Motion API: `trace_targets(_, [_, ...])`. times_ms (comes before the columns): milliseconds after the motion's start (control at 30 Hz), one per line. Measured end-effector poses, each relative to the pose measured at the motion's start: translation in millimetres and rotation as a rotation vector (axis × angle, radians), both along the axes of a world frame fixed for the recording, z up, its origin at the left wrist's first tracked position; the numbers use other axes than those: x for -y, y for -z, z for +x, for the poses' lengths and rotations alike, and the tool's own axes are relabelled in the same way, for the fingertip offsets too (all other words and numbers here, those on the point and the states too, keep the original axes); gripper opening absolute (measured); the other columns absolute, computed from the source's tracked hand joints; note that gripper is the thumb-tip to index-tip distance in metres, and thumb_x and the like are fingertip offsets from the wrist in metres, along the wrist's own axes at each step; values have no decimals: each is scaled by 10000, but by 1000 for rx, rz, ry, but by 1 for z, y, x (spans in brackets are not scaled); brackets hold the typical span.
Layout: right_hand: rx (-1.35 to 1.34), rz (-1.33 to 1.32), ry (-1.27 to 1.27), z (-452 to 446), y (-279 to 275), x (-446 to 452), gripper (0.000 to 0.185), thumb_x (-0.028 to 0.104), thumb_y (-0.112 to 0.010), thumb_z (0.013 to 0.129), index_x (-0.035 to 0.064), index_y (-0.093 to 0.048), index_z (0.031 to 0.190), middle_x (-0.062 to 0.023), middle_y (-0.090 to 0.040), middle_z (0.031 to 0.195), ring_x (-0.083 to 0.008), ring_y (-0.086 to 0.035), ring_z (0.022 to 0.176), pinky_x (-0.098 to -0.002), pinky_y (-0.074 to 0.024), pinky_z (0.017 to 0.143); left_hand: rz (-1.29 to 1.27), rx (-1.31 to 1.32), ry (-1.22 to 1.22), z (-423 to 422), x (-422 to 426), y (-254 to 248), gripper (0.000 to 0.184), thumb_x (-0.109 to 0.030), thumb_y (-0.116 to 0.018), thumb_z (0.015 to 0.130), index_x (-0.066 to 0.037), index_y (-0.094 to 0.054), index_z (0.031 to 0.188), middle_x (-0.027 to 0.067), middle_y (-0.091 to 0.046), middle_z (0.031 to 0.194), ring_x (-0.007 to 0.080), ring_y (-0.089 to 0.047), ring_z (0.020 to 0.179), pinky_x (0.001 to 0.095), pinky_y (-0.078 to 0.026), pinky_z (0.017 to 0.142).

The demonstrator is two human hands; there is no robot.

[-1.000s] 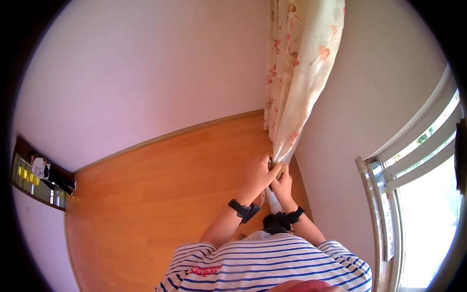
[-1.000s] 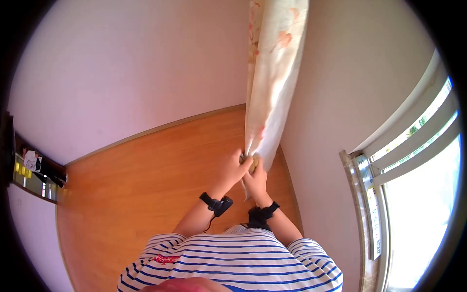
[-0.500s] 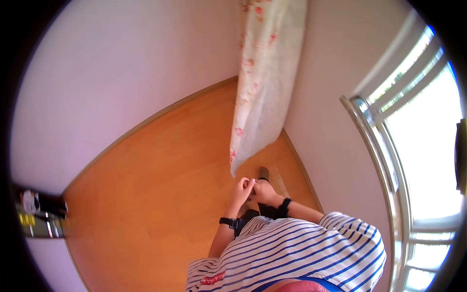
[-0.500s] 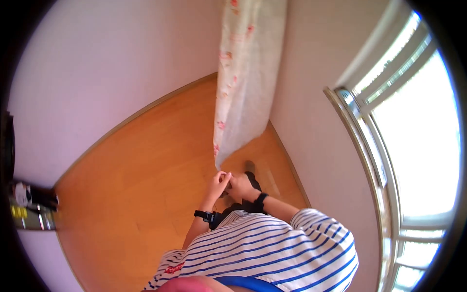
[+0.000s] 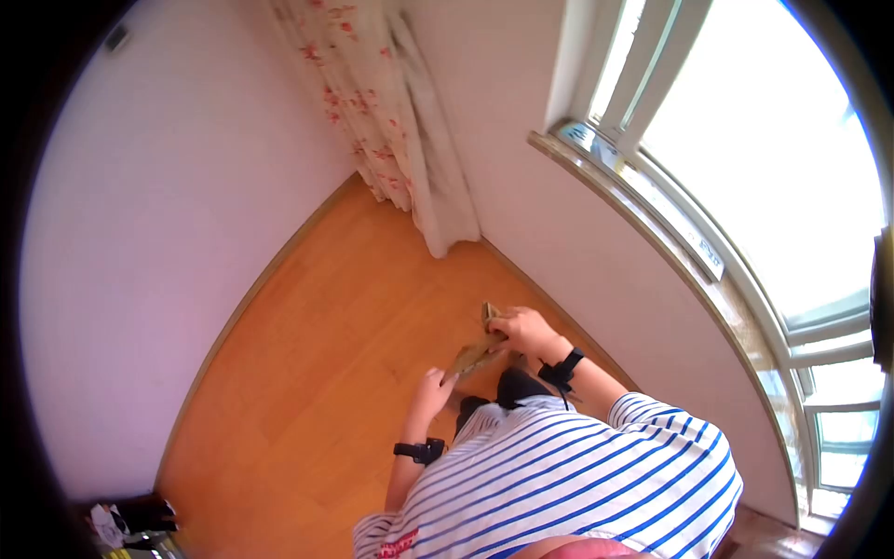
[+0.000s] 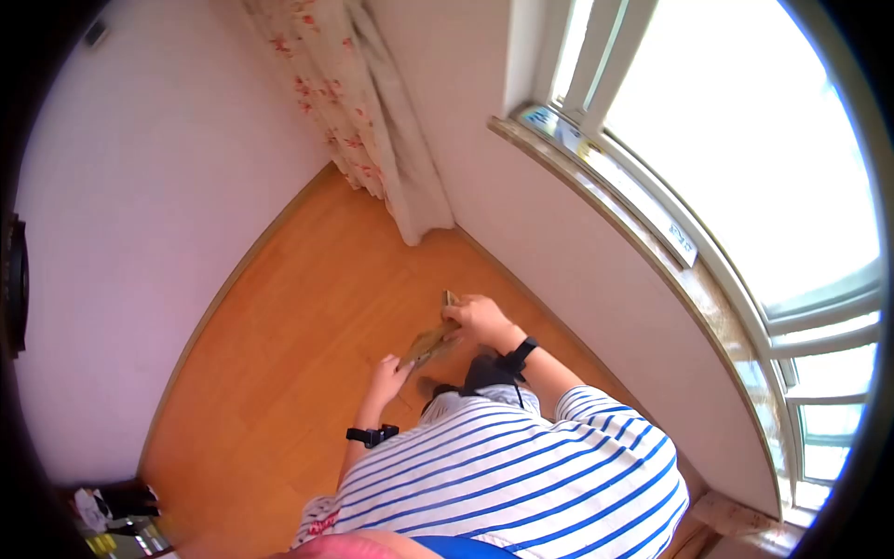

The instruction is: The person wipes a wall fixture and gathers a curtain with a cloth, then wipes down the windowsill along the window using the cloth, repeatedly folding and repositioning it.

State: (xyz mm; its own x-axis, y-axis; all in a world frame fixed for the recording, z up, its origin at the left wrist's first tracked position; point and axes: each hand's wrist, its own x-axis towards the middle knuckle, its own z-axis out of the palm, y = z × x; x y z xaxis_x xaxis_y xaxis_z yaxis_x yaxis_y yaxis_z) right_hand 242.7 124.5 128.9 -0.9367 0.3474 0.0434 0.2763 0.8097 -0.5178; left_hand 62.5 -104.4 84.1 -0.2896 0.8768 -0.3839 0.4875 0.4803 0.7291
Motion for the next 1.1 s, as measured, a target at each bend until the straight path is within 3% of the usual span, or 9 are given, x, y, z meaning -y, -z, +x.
trace_targets(100, [-1,-58,144,47,-37,-31,327,378,-781,758,119,-686,933,-71,-678,885,-298,-655,882,-415,-525,753,147,10,20,17,-52,-29,280,-264,-664,935,11,-688,982,175,-622,877,353,-602,751,421,-484,673])
trace_targets(200, [72,-40,369,111,-48,-49,288,359,-775,768,115,-708,906,-63,-667,883,-299,-658,885,-411,-529,749,160,-57,103,41,-113,-56,219,-226,-680,901,-8,-701,919,118,-644,968,325,-615,852,447,-483,765])
trace_targets(333, [209,-146,556,180,-66,-60,262,314,-794,738,117,-711,890,-41,-668,878,-280,-655,934,-416,-530,762,651,-625,411,75,-188,-107,113,-132,-752,753,-60,-695,820,16,-670,1027,242,-600,1130,513,-402,1042])
trace_targets(467, [263,94,594,253,-87,-74,164,207,-757,730,110,-670,829,-29,-672,886,-262,-647,968,-423,-514,745,889,-523,631,118,-252,-158,146,-122,-778,707,-59,-667,780,27,-674,1021,245,-598,1150,499,-394,1084])
trace_targets(567, [-5,169,728,306,-95,-65,116,110,-675,755,88,-600,840,-73,-655,864,-317,-635,901,-429,-490,699,1090,-514,765,154,-294,-190,157,-110,-780,682,-75,-653,767,39,-679,926,229,-651,1014,448,-466,1023])
trace_targets(633, [46,-158,1054,332,-131,-54,153,52,-621,773,61,-522,889,-151,-608,838,-396,-603,835,-446,-472,674,1072,-422,887,168,-325,-201,163,-98,-776,676,-84,-639,765,42,-653,806,214,-661,797,368,-537,848])
trace_targets(700, [-168,-90,1241,350,-154,-45,192,-22,-568,809,62,-457,940,-188,-553,822,-442,-573,808,-465,-460,660,1193,-458,938,187,-357,-209,204,-86,-759,686,-102,-571,761,41,-499,647,217,-556,601,334,-474,626])
trace_targets(967, [38,1096,1361,477,-264,-64,222,-21,-629,847,91,-468,952,-112,-610,916,-357,-625,786,-436,-495,651,1637,-304,926,315,-461,-275,336,-84,-786,686,-128,-661,995,1,-591,794,191,-618,732,327,-473,721])
trace_targets(1100, [-119,1244,1404,524,-284,-107,216,-14,-634,856,80,-474,968,-88,-637,1009,-335,-630,848,-429,-507,701,1604,-183,819,384,-518,-277,408,-63,-781,687,-150,-672,1070,-12,-612,937,191,-608,854,346,-456,827])
